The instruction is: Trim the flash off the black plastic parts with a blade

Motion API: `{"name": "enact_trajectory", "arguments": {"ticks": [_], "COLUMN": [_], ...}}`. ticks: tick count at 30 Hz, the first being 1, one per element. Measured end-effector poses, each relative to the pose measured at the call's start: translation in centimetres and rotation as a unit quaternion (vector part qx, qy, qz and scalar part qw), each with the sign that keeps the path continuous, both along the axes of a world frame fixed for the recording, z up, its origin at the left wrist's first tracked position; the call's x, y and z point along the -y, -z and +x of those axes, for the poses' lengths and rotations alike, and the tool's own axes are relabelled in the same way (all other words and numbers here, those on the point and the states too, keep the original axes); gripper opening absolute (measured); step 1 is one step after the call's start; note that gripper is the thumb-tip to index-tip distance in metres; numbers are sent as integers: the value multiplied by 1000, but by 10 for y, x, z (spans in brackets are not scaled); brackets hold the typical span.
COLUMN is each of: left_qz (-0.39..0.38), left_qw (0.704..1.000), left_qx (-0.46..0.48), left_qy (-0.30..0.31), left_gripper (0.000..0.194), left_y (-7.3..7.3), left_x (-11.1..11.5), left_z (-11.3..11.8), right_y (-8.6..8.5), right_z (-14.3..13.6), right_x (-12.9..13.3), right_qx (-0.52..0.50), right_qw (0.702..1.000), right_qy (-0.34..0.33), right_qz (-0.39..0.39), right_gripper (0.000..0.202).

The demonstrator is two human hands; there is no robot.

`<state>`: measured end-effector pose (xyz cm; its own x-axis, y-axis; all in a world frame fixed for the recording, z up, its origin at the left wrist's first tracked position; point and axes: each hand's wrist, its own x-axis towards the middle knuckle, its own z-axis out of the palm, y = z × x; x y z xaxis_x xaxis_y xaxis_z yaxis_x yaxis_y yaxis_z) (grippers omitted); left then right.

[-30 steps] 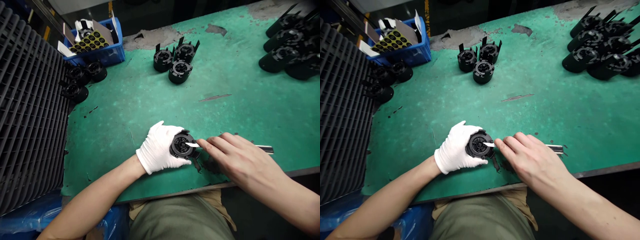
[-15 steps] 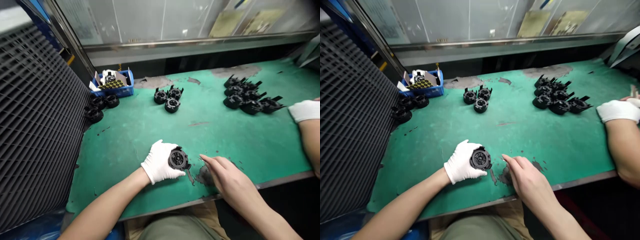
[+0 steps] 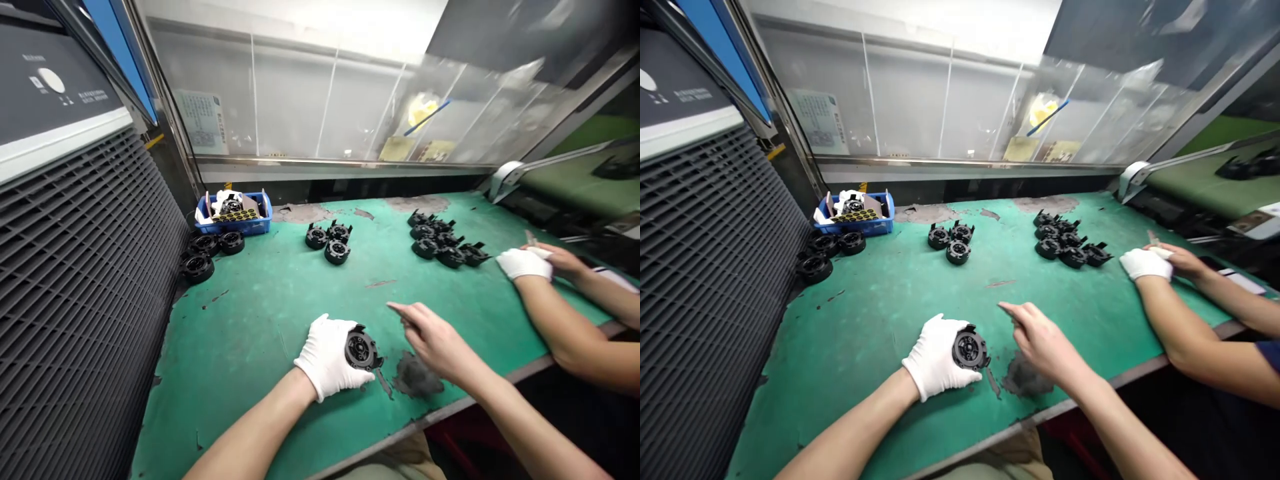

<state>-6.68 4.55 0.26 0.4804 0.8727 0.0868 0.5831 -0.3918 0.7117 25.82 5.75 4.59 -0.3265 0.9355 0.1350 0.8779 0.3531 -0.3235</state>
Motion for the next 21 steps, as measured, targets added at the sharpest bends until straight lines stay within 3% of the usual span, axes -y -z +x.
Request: {"name": "enact_trajectory", "arguments": {"ticks": [5,9,14,17,21], "left_qz": [27,43,59,73,176], "left_qw": [999,998,995,992,975], "left_qx": [3,-5,-10,-22,-65], "left_qy": [-25,-52,-74,-96,-122], "left_gripper": [99,101,104,116,123], "left_y": [6,15,30,52,99], "left_x": [-2,-7,-8,-7,-2], "left_z": [3,1,0,-4,-13], "right_y": [28,45,49,48,42], "right_z": [-23,-27,-20,-23,-31], "right_x": [31,29,23,23,20], "right_qx": [-42,-79,-118,-132,-148], "right_qw": [998,995,990,988,985], "right_qy": [-3,12,29,35,21], "right_qz": [-44,-63,-73,-77,-87], "right_gripper": [42,43,44,44,41]}}
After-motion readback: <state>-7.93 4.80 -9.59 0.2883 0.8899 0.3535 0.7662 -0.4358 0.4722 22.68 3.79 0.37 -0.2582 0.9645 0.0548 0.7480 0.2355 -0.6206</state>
